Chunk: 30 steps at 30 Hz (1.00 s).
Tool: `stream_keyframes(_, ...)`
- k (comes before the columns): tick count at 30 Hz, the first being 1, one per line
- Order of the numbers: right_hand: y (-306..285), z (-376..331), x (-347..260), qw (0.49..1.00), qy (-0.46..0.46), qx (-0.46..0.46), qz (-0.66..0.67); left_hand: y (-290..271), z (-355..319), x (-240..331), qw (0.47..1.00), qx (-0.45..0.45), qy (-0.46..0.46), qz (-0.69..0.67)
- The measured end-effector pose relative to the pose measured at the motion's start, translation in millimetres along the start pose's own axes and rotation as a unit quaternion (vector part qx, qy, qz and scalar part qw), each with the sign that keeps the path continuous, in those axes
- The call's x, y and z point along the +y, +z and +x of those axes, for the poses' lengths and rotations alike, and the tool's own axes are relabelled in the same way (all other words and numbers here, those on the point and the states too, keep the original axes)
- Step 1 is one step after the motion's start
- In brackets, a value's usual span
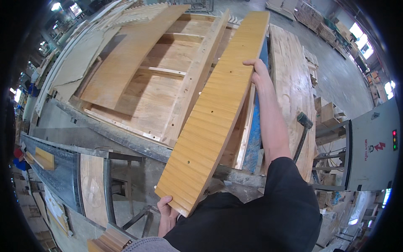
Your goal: The person repeatedly picks up wooden panels from a conveyor belt and places them into a wooden jig on a workbench. The person aligns each panel within the jig and then removes it to repeat the process with the next panel.
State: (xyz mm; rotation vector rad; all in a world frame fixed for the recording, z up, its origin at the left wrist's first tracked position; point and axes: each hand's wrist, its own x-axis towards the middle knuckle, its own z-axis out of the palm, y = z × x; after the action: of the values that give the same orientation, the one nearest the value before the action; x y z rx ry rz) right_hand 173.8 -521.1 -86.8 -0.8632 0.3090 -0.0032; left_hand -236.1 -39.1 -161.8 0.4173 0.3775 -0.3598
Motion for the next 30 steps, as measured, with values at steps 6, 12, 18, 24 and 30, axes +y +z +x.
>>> stream_keyframes(6, -44.0, 91.2, 10.7, 0.994, 0.023, 0.083, -0.063, 31.4, 51.8, -46.2, 0.998, 0.005, -0.050, 0.037)
stream_keyframes(12, -58.8, 146.0, 34.1, 0.981, -0.020, 0.149, -0.120, 34.2, 120.4, -99.0, 0.997, 0.011, -0.070, 0.042)
stream_keyframes(18, -98.1, 183.5, 56.0, 0.970, -0.014, 0.186, -0.154, 35.3, 164.1, -95.0, 0.995, 0.025, -0.045, 0.089)
stream_keyframes(24, -137.9, 242.6, 83.9, 0.937, -0.005, 0.175, -0.304, 12.4, 198.8, -102.1, 0.987, 0.043, -0.083, 0.131)
stream_keyframes(30, -159.2, 269.8, 126.4, 0.919, 0.043, 0.192, -0.342, -8.3, 205.6, -127.0, 0.949, 0.168, -0.112, 0.240)
